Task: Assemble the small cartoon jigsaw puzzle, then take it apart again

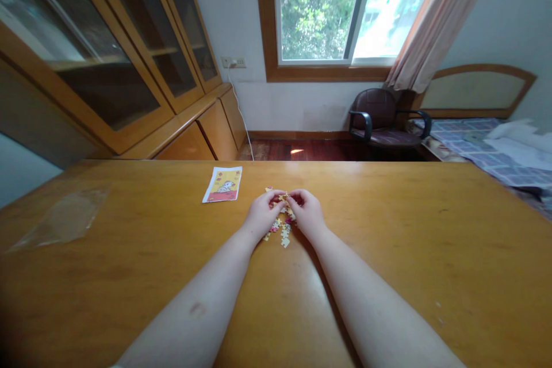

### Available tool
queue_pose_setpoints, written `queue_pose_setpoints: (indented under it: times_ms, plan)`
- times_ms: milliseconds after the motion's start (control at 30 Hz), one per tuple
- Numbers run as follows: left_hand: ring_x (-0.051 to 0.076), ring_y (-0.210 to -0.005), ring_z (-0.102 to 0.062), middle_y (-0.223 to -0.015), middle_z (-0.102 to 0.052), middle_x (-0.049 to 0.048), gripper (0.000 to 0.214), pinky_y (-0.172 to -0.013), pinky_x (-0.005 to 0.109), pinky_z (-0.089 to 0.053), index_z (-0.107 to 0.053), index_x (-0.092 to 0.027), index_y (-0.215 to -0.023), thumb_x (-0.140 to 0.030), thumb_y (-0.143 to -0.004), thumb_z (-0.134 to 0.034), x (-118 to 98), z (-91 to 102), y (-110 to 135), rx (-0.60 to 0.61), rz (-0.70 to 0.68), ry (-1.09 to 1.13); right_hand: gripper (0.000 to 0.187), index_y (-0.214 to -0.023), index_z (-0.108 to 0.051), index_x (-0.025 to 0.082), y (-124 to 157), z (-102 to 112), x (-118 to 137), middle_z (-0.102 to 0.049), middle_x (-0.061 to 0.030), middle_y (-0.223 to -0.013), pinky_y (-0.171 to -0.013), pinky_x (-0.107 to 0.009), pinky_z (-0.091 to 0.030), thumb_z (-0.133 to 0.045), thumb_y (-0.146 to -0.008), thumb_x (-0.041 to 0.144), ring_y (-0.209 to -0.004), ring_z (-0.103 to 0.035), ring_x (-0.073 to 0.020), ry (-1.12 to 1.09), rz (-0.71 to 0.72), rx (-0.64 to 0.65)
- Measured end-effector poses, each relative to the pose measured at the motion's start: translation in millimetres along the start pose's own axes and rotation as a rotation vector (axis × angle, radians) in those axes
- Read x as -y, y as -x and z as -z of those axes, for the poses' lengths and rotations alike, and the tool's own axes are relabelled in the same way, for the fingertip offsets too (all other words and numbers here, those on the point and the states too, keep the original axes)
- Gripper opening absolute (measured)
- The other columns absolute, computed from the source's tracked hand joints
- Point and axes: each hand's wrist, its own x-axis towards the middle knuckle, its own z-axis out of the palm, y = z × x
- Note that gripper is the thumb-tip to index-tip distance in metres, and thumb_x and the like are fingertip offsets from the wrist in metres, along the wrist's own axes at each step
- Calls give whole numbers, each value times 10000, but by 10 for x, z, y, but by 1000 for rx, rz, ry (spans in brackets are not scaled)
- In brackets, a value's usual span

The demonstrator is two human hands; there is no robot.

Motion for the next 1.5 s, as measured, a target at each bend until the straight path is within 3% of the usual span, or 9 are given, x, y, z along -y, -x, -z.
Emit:
queue_pose_setpoints:
  times_ms: [200,367,600,700,867,1200,1333,1400,1500]
  plan:
    - [138,-721,-635,-781,-684,6,238,-692,248,-502,-620,-182,-1023,-189,-786,-616,10,-29,-10,-52,96,118,273,-831,-632,169,17,6,2,-664,-44,-748,-638,-297,-473,-598,-774,434,-654,-580,-165,55,-1,-38]
    - [143,-735,-639,-800,-685,28,115,-690,245,-508,-639,-166,-883,-213,-779,-624,61,-11,-31,-28,137,156,291,-824,-642,166,-20,58,-29,-625,-25,-668,-571,-282,-429,-587,-768,446,-575,-519,-153,129,-38,-163]
    - [253,-1013,-575,-1066,-665,87,271,-914,385,-432,-677,-200,-1000,-148,-824,-477,27,119,8,-92,136,-516,221,-803,-693,185,-59,99,-56,-691,-65,-822,-729,-329,-438,-525,-801,328,-760,-588,-204,495,41,-65]
    - [273,-1046,-543,-1132,-630,94,354,-912,401,-419,-640,-221,-1116,-158,-806,-482,0,115,35,-38,175,-641,207,-814,-703,197,-58,102,-53,-704,-64,-896,-822,-353,-416,-519,-808,290,-881,-592,-227,621,25,-41]
    - [278,-1117,-482,-1220,-579,68,359,-942,405,-386,-643,-269,-1117,-201,-785,-527,6,57,59,44,146,-702,232,-885,-694,194,-57,108,-33,-693,-64,-981,-883,-374,-392,-498,-845,311,-974,-573,-243,651,-45,-75]
    - [274,-1023,-520,-992,-651,65,95,-885,400,-404,-686,-234,-797,-221,-797,-592,69,47,12,29,123,-593,304,-948,-666,154,-91,78,-164,-670,-108,-982,-847,-341,-445,-441,-887,351,-947,-599,-223,442,-25,-30]
    - [227,-967,-566,-963,-655,68,155,-892,357,-421,-679,-208,-850,-196,-833,-525,98,72,-33,-105,72,-305,341,-1075,-640,153,-42,59,-115,-647,-120,-1087,-925,-370,-429,-466,-883,374,-1034,-576,-229,503,96,88]
    - [205,-937,-587,-953,-658,66,186,-864,330,-438,-665,-194,-882,-224,-858,-484,109,98,-57,-245,88,-92,518,-1244,-563,162,22,44,-59,-550,-145,-1285,-1032,-425,-348,-557,-828,472,-1202,-480,-265,599,209,202]
    - [190,-908,-597,-906,-668,47,206,-835,308,-443,-647,-192,-862,-279,-864,-461,134,128,-89,-433,188,174,960,-1438,-359,202,147,8,32,-296,-174,-1497,-1107,-550,-168,-680,-650,646,-1375,-241,-354,746,319,429]
